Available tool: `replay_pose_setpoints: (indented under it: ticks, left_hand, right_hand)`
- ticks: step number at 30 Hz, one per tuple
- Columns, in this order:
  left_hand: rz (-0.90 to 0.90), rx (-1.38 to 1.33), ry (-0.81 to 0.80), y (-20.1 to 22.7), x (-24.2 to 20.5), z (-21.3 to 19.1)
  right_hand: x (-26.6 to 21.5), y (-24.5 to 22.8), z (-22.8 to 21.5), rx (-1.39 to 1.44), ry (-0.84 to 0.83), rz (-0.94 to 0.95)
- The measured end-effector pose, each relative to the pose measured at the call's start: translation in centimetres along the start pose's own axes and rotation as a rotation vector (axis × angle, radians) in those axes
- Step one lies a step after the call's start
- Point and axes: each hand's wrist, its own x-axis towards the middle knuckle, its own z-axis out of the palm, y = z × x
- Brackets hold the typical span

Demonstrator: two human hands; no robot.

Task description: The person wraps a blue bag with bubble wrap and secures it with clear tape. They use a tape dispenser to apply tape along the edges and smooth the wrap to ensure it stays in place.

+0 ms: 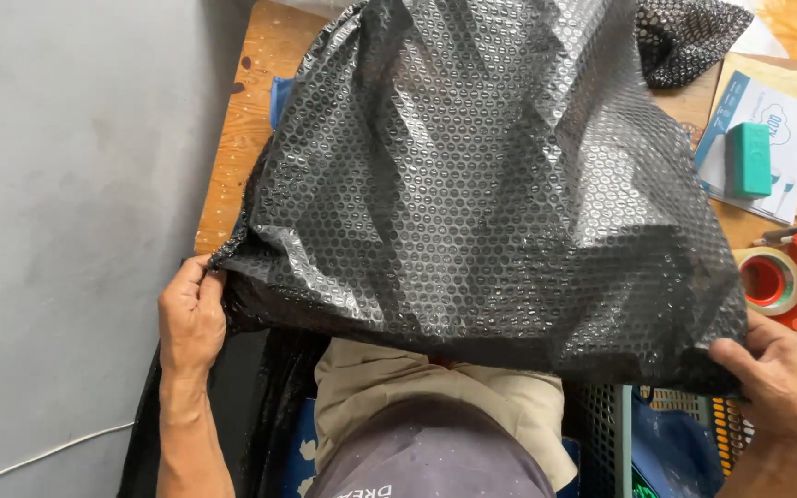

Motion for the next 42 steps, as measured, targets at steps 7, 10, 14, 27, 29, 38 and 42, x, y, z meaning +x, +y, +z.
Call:
replay_pose_setpoints:
  ticks: [7,10,14,27,29,38,42]
  left_hand:
    - [-0.048,-0.268,0.007,-1.2,0.8,0.0]
    - [-0.112,-0.293,0.007,-2.0,1.0,-0.1]
    - [-0.107,-0.248,-0.029,-0.8,0.4,-0.5]
    - [-0.192,-0.145,-0.309,5.0,7.6,0.6]
    - [-0.204,-0.146,-0.352,5.8,9.3,1.7]
    - [-0.299,-0.298,-0.344,6.8,18.6,5.9]
    - [-0.273,-0.299,-0.424,8.9,21.7,8.3]
  right_hand:
    - [0.1,-7.0,5.9,-0.306,0.195,0.08]
    - [0.5,-6.0,4.7,-0.749,0.202,0.013]
    - [1.0,-3.3,4.9,-0.942,0.25,-0.013]
    - [-1.0,-2.7,8.7,-0.617,0.368,-0.143]
    - [-0.5,-1.3,8.3,-0.597,0.378,-0.161]
    - [0.8,1.1,8.4,-0.608,0.436,-0.221]
    - [1.0,1.2,9.1,-0.612,0.467,-0.227]
